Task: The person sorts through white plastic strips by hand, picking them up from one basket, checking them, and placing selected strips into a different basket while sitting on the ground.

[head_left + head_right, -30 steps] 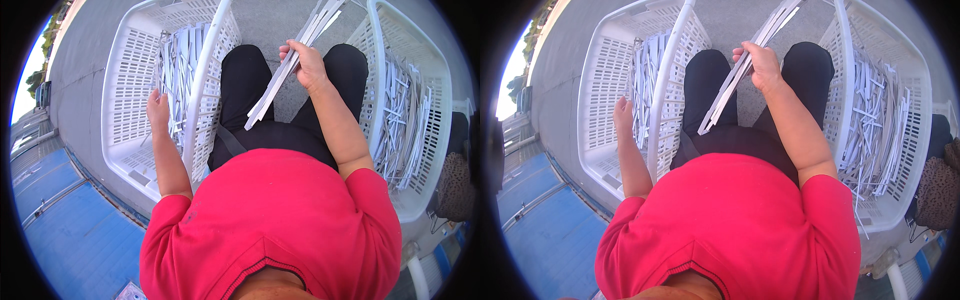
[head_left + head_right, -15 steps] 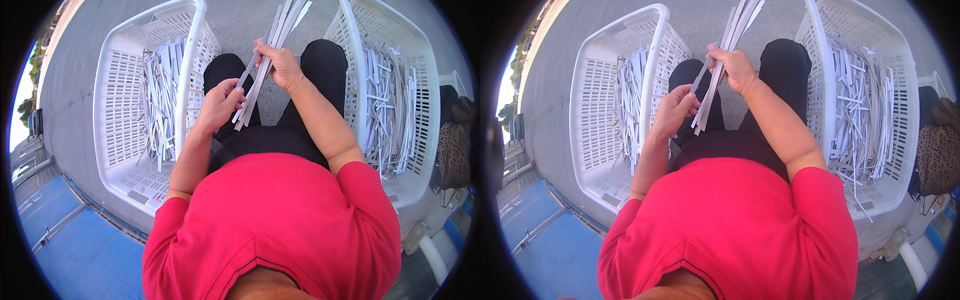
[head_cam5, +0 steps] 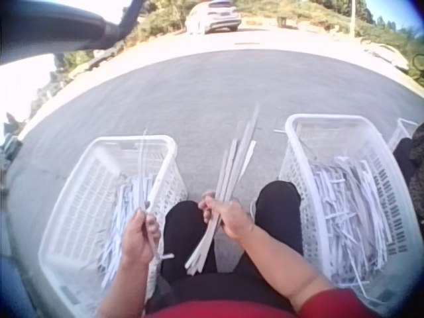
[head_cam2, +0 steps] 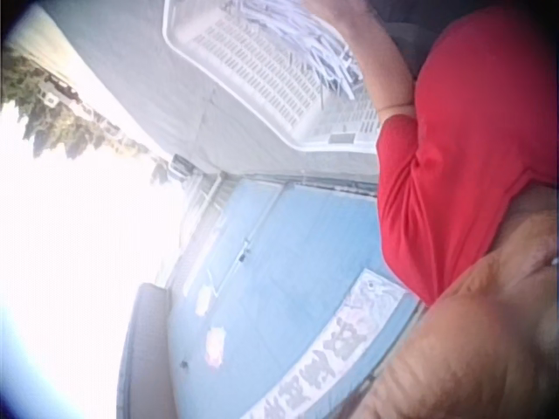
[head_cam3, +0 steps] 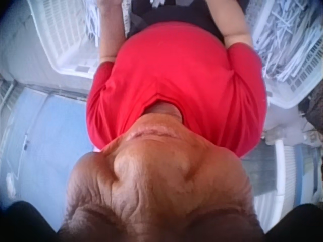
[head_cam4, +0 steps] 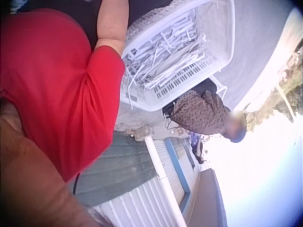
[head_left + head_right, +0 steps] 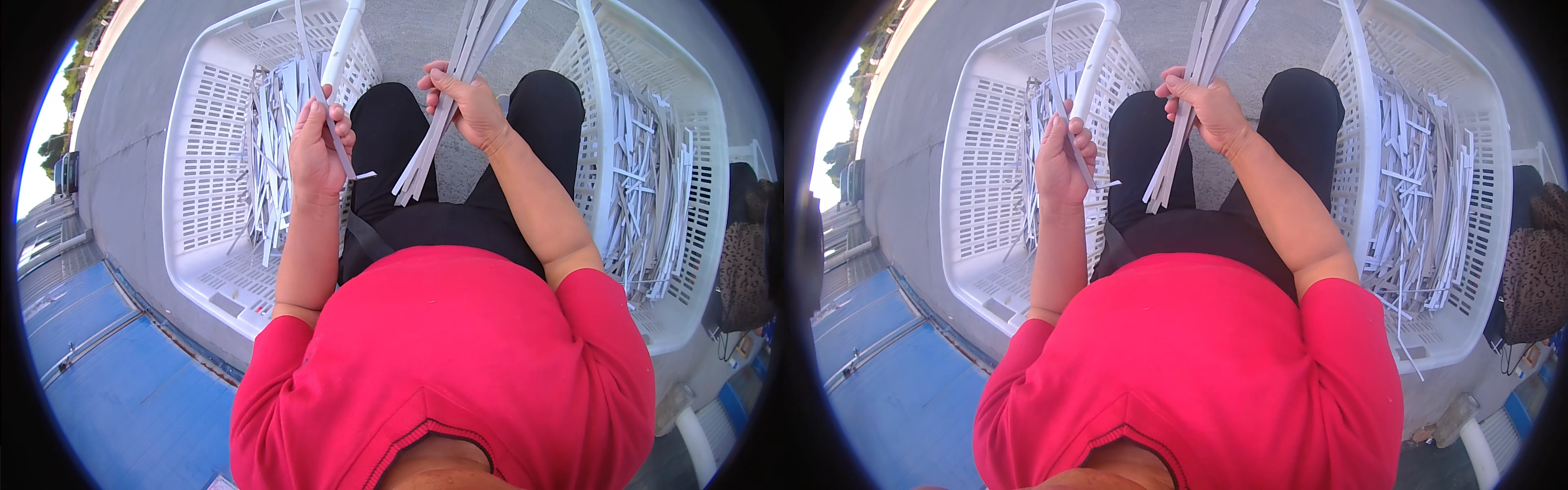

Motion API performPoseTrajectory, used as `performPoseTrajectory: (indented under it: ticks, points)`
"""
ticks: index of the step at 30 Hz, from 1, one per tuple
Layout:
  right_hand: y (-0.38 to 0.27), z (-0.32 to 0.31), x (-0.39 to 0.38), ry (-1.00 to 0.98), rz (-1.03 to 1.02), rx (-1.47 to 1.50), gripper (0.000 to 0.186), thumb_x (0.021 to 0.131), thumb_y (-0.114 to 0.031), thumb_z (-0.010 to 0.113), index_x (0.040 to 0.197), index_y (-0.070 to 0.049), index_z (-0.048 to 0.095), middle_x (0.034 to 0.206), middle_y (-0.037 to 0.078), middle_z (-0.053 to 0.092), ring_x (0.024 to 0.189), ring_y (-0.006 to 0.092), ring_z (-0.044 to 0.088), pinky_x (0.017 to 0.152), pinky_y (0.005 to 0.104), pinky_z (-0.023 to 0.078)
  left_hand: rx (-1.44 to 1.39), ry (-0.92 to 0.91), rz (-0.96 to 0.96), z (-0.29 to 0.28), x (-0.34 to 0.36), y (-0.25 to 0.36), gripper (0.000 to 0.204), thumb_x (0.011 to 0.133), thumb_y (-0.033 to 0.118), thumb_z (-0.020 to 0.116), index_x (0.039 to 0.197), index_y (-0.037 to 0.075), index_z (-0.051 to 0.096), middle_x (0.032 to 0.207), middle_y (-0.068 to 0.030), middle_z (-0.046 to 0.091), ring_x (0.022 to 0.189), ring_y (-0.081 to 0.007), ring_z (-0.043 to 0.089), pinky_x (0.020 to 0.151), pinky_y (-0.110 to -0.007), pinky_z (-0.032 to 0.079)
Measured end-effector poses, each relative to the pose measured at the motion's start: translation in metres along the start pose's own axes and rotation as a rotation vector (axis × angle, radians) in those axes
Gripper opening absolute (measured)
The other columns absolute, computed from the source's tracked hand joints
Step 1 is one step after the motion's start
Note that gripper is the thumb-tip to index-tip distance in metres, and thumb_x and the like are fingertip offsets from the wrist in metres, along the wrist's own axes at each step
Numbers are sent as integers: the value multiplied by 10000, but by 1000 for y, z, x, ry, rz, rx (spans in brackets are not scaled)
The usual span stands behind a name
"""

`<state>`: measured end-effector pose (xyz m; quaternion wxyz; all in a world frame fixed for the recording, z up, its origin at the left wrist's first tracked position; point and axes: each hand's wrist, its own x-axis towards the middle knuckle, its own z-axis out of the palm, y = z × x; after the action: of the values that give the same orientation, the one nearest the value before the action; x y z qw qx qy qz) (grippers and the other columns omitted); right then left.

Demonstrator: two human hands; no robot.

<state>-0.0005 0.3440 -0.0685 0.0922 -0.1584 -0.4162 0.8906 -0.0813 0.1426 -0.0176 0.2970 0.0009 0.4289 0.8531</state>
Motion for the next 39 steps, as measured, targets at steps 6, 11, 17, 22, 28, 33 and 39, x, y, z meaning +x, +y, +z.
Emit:
performPoseTrajectory:
  ticks: [6, 11, 17, 22, 28, 33, 39]
  points:
    - [-3, 2, -2, -27, -31, 158, 198, 865, -159, 582, 1003, -18, 556, 852, 95, 602, 685, 134, 560, 611, 293, 496, -7, 44, 288, 21, 6, 6, 204, 956, 151, 406, 1108, 49, 496, 744, -50, 529, 623, -120, 479, 556, -248, 399]
    - [-13, -10, 1, 92, -82, 267, 190, 865, -149, 568, 999, -15, 551, 799, 89, 576, 655, 150, 542, 606, 318, 489, 459, 239, 686, 16, 3, 26, 281, 957, 152, 391, 1182, 4, 472, 769, -43, 544, 667, -124, 482, 592, -259, 413]
    - [-15, -10, -2, 117, -41, 238, 196, 862, -153, 569, 1001, -15, 546, 801, 82, 571, 657, 143, 533, 607, 308, 482, 860, 597, 817, -65, -2, 57, 287, 931, 137, 461, 1167, -20, 503, 784, -26, 562, 654, -75, 500, 596, -207, 442]
    - [-12, -7, 0, 141, 3, 232, 199, 865, -151, 569, 1012, -19, 542, 798, 74, 570, 649, 136, 527, 609, 301, 468, 1421, 818, 603, -188, -13, 49, 297, 878, 162, 490, 1112, -3, 568, 918, -141, 645, 794, -210, 611, 699, -310, 474]
    - [-5, -9, 6, 170, 26, 232, 201, 864, -150, 572, 1016, -21, 539, 791, 75, 566, 640, 138, 522, 619, 311, 466, 1900, 635, -253, -276, -48, 10, 556, 742, 276, 642, 1219, 24, 508, 1157, -262, 520, 1118, -373, 488, 972, -421, 360]
    - [-5, -14, 6, 207, 17, 253, 219, 875, -183, 561, 1006, -10, 535, 793, 94, 563, 651, 153, 522, 630, 321, 469, 1561, 697, 210, -224, -17, 36, 426, 784, 212, 588, 1123, -43, 558, 1016, -207, 608, 915, -280, 594, 815, -351, 453]
    - [-1, -17, 8, 206, -2, 305, 278, 913, -264, 488, 991, 1, 518, 796, 119, 566, 655, 184, 530, 634, 356, 482, 1175, 319, 497, -75, -3, 13, 232, 858, 92, 554, 1048, -40, 577, 945, -93, 634, 832, -128, 588, 759, -254, 465]
